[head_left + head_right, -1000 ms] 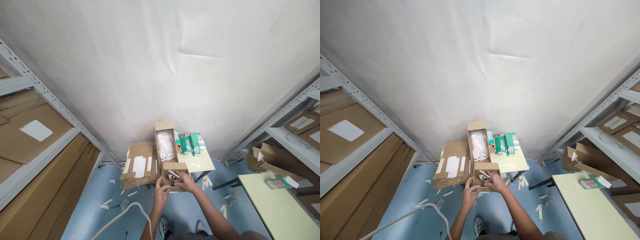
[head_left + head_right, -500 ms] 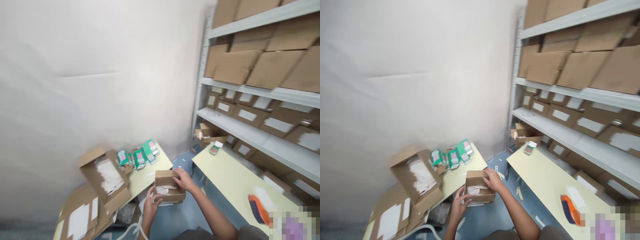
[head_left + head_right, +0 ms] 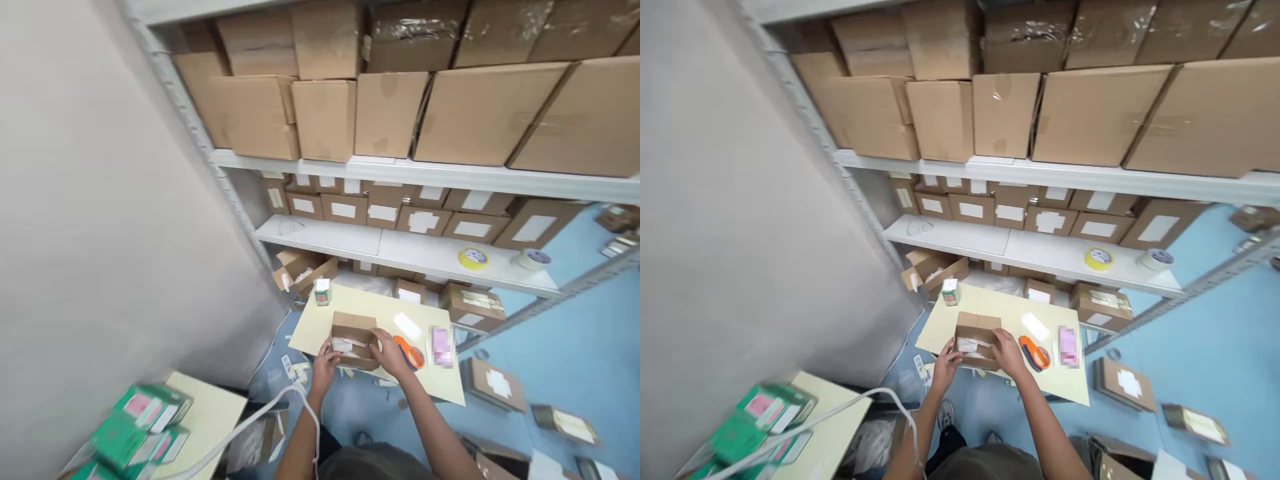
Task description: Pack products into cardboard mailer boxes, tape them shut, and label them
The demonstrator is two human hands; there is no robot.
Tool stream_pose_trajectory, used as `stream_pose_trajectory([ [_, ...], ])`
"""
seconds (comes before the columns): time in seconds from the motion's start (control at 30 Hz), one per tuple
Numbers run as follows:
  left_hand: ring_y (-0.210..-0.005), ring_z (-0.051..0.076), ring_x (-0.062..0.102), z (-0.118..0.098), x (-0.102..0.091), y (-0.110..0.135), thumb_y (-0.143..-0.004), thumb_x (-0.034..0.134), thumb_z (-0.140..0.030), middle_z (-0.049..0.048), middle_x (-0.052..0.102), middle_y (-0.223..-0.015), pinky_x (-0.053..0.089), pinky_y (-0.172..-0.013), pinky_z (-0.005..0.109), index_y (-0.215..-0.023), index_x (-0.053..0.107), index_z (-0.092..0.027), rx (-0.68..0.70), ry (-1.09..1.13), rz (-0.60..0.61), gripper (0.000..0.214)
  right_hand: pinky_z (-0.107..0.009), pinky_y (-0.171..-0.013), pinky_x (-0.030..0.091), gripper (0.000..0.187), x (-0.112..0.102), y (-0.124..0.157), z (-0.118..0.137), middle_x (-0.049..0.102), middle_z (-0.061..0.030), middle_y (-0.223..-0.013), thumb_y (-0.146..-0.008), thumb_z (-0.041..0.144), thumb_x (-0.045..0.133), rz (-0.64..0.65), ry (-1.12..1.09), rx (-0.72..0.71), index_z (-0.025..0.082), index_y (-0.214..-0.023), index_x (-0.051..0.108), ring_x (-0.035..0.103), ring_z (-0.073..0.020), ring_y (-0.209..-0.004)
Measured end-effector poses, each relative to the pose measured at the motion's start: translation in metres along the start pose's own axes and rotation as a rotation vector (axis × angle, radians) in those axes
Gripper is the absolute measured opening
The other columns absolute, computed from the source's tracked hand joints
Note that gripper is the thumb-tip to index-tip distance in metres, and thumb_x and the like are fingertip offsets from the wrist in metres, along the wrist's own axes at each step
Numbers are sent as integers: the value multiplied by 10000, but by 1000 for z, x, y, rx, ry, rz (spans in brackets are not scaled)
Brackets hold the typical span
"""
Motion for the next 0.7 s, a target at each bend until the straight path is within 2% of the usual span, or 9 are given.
stream_pose_trajectory([
  [0.13, -1447, 405, 663, 9, 42, -81, -822, 762, -246, 143, 732, -1488, 498, -1260, 600, -826, 826, -231, 0, 26, 131, 66, -555, -1310, 454, 548, 0, -27, -9, 694, -152, -1557, -947, 190, 659, -44, -4, 82, 228, -1491, 725, 611, -328, -1509],
  [0.2, -1441, 409, 668, 19, 55, -111, -811, 751, -198, 155, 712, -1518, 517, -1245, 580, -886, 818, -223, -20, 3, 191, 104, -543, -1312, 452, 564, 5, -43, -10, 688, -155, -1567, -935, 172, 675, -66, -2, 121, 224, -1495, 724, 606, -327, -1516],
  [0.3, -1480, 399, 637, 30, 64, -140, -746, 769, -121, 165, 700, -1529, 497, -1262, 567, -1098, 809, -223, -6, -11, 289, 370, -530, -1303, 462, 606, 20, -72, -6, 683, -168, -1571, -902, 147, 700, -94, -21, 181, 209, -1505, 718, 619, -336, -1505],
  [0.37, -1494, 380, 624, 34, 63, -153, -693, 790, -96, 154, 715, -1501, 481, -1277, 560, -1220, 783, -224, 30, 14, 368, 542, -541, -1288, 476, 632, 37, -100, -1, 699, -156, -1554, -891, 158, 712, -95, -82, 224, 221, -1520, 705, 627, -344, -1498],
  [0.47, -1363, 364, 707, 42, 43, -176, -715, 811, -125, 164, 737, -1426, 555, -1189, 550, -1333, 735, -188, 24, 27, 424, 626, -546, -1282, 478, 639, 74, -158, 14, 689, -134, -1573, -916, 203, 702, -54, -225, 271, 246, -1553, 675, 602, -333, -1526],
  [0.53, -1292, 358, 730, 48, 12, -203, -802, 793, -172, 183, 721, -1412, 583, -1124, 528, -1387, 698, -167, -10, -25, 331, 593, -548, -1304, 447, 677, 99, -202, 25, 661, -145, -1606, -902, 221, 739, -37, -275, 305, 239, -1573, 654, 591, -332, -1538],
  [0.63, -1393, 402, 657, 46, -47, -253, -885, 762, -197, 218, 621, -1543, 542, -1141, 493, -1504, 610, -153, -33, -154, 121, 640, -566, -1344, 382, 799, 136, -257, 36, 611, -151, -1659, -845, 194, 788, -34, -247, 378, 217, -1621, 601, 516, -355, -1599],
  [0.7, -1482, 450, 575, 42, -73, -285, -829, 825, -174, 265, 454, -1705, 513, -1169, 503, -1585, 524, -146, -28, -224, 121, 814, -550, -1348, 382, 852, 162, -281, 46, 630, -137, -1644, -805, 132, 778, -20, -245, 364, 209, -1630, 585, 537, -353, -1583],
])
Point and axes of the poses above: each hand's wrist, its own y-axis away from the middle knuckle, its own x-axis out of the palm, z = x × y, the point moved 9 cm from there along -y, towards the middle knuckle
